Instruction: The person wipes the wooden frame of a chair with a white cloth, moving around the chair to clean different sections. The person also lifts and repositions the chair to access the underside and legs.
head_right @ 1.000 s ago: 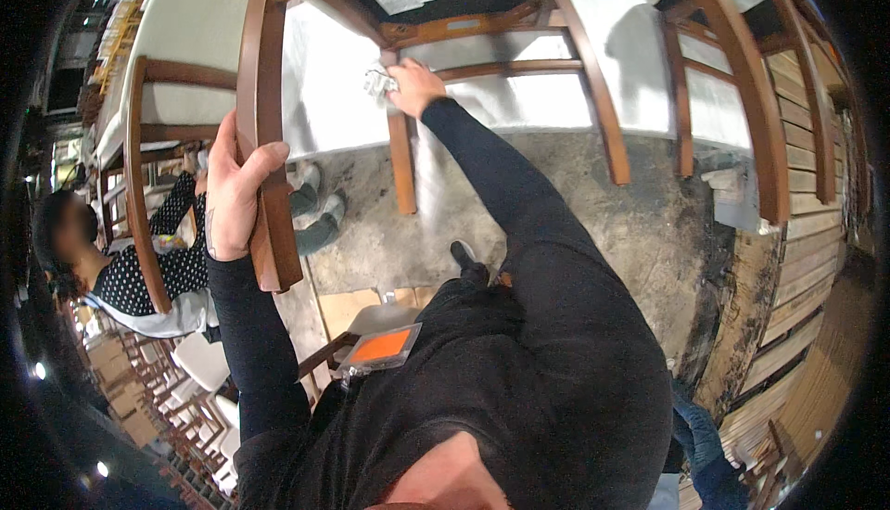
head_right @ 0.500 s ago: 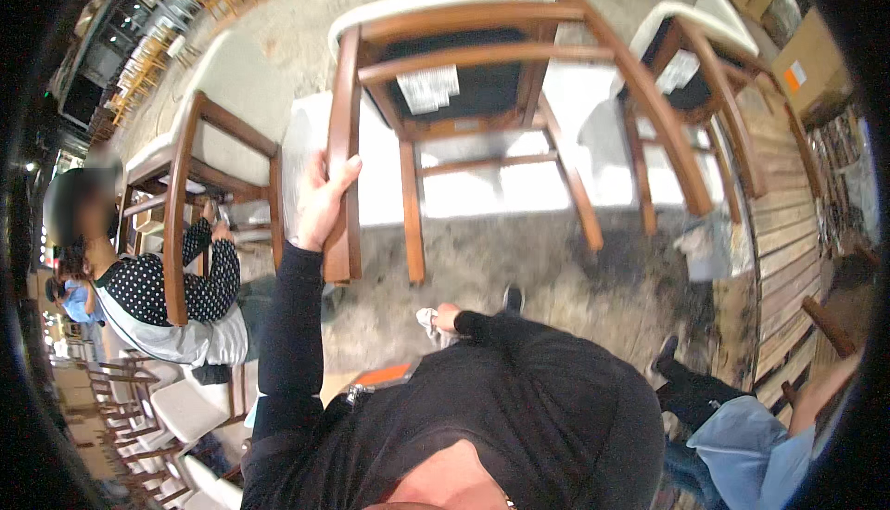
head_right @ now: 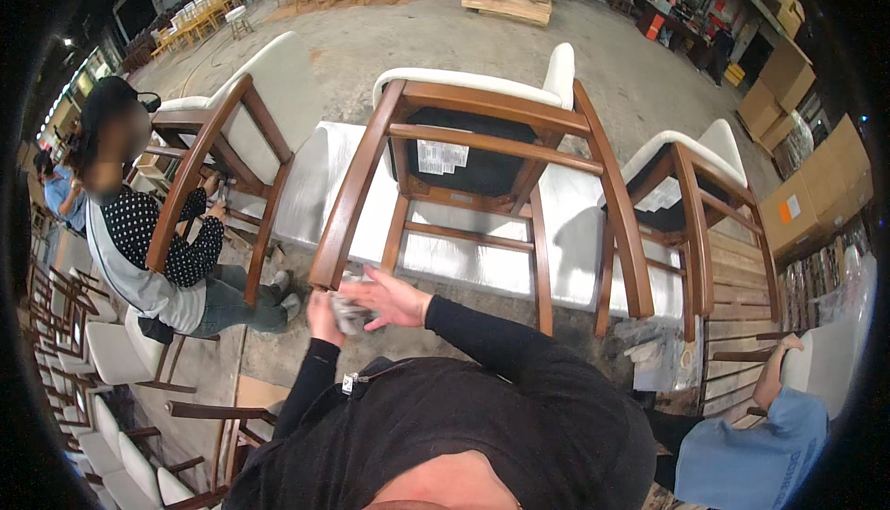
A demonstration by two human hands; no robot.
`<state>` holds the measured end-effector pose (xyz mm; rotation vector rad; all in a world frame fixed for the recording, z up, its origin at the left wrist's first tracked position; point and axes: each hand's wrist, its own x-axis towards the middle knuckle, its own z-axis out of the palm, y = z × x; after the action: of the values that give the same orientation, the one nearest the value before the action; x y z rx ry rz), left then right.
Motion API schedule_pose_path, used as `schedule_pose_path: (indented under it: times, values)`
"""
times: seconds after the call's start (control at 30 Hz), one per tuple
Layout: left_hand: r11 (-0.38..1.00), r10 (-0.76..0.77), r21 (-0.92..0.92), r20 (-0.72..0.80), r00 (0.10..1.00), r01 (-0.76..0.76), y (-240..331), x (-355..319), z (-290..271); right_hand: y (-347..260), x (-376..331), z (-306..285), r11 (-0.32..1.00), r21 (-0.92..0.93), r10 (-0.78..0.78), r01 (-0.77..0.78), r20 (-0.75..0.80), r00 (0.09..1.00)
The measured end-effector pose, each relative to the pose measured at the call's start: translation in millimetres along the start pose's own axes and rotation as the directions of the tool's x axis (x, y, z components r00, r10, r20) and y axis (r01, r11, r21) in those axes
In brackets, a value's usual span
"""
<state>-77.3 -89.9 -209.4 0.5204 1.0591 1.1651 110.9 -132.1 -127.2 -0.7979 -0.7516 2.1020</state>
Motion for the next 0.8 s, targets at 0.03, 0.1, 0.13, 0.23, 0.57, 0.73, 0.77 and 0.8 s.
schedule_pose_path:
  times: [0.03, 0.1, 0.13, 0.23, 0.57, 0.73, 0.77, 0.8]
  values:
    - [0.999, 0.0, -0.04, -0.074, 0.997, -0.003, 22, 8, -2, -14, -12, 6, 0.993, -0.118, -0.004, 0.008, 0.036, 0.999]
    - [0.977, 0.04, -0.211, 0.085, 0.996, -0.021, 66, 10, -4, -47, -30, 20, 0.75, -0.623, -0.398, 0.222, -0.157, 0.904]
    - [0.963, 0.16, -0.248, 0.216, 0.963, -0.104, 85, 9, 2, -58, -38, 30, 0.541, -0.738, -0.707, 0.403, -0.138, 0.694]
    - [0.962, 0.252, -0.118, 0.733, 0.631, -0.247, 134, 1, 28, -83, -48, 53, -0.072, -0.827, -0.925, 0.557, 0.264, 0.273]
    - [0.394, 0.195, 0.083, 0.966, 0.172, -0.915, 152, 161, 230, -63, 22, 102, -0.277, -0.884, -0.797, 0.377, 0.43, 0.423]
    - [0.158, 0.293, 0.081, 0.948, 0.125, -0.984, 137, 253, 338, -63, 27, 102, -0.19, -0.941, -0.823, 0.279, 0.308, 0.477]
    - [0.131, 0.209, 0.158, 0.961, 0.183, -0.979, 135, 258, 345, -64, 28, 105, -0.173, -0.948, -0.837, 0.268, 0.285, 0.468]
    - [0.206, 0.235, 0.19, 0.943, 0.237, -0.96, 130, 257, 345, -65, 30, 108, -0.159, -0.952, -0.848, 0.262, 0.267, 0.458]
